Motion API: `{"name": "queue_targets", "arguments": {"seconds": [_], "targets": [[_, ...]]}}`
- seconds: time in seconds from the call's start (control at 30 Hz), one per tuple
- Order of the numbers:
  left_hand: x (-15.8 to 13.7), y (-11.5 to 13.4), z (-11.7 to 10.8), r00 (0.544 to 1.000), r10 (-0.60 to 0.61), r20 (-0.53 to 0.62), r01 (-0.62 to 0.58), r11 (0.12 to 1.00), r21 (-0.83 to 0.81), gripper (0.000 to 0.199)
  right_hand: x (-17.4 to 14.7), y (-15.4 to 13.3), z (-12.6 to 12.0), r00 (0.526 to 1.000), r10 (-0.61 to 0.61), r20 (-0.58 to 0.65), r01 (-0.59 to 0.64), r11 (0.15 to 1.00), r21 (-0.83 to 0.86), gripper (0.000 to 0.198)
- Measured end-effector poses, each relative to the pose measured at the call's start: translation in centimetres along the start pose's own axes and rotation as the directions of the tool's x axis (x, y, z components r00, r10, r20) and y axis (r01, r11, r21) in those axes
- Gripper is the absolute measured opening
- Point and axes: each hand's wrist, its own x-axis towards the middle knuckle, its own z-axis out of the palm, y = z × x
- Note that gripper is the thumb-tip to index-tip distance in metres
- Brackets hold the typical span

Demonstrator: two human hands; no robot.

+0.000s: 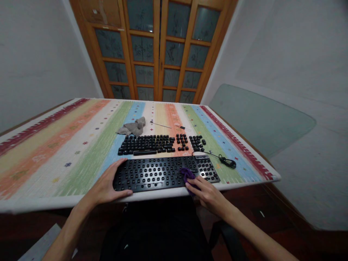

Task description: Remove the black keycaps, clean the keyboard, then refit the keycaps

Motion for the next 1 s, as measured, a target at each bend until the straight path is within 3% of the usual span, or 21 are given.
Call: {"name": "queue_targets", "arguments": {"seconds": [0.13, 0.23, 0.33, 0.43, 0.53, 0.67, 0.9, 1.0], "targets": [[0.0, -0.2, 0.1, 1.0, -0.01, 0.009, 0.01, 1.0, 0.01, 0.105, -1.1, 0.7, -1.1, 0.999, 0.038, -0.017, -0.038, 0.999, -0.036, 0.053], [0.0, -0.3, 0.2, 1.0, -0.012, 0.003, 0.011, 1.0, 0.007, 0.105, -1.3, 1.5, -2.7, 0.984, 0.165, -0.06, -0.168, 0.984, -0.057, 0.04], [0.0, -0.3, 0.3, 1.0, -0.017, -0.011, 0.017, 1.0, -0.015, 0.105, -1.3, 2.4, -3.7, 0.941, 0.274, -0.197, -0.295, 0.952, -0.083, 0.034], [0.1, -0.2, 0.2, 1.0, -0.025, -0.011, 0.025, 0.999, -0.023, 0.105, -1.2, 2.7, -3.1, 0.925, 0.245, -0.292, -0.277, 0.958, -0.074, 0.045], [0.1, -0.3, 0.2, 1.0, -0.026, -0.004, 0.026, 1.0, -0.003, 0.105, -1.6, 2.4, -1.3, 0.98, 0.11, -0.164, -0.117, 0.993, -0.032, 0.066], [0.0, -0.5, 0.2, 1.0, -0.011, 0.002, 0.011, 1.0, 0.023, 0.104, -2.9, 2.4, 0.2, 0.992, 0.115, -0.049, -0.117, 0.992, -0.04, 0.079], [-0.1, -0.4, 0.2, 1.0, -0.014, -0.005, 0.014, 0.998, 0.054, 0.105, -2.9, 4.7, -1.9, 0.986, 0.114, 0.123, -0.124, 0.989, 0.084, 0.084], [-0.1, -0.4, 0.2, 1.0, -0.01, -0.007, 0.011, 0.998, 0.055, 0.105, -3.0, 5.9, -2.4, 0.992, 0.074, 0.102, -0.094, 0.973, 0.21, 0.086]]}}
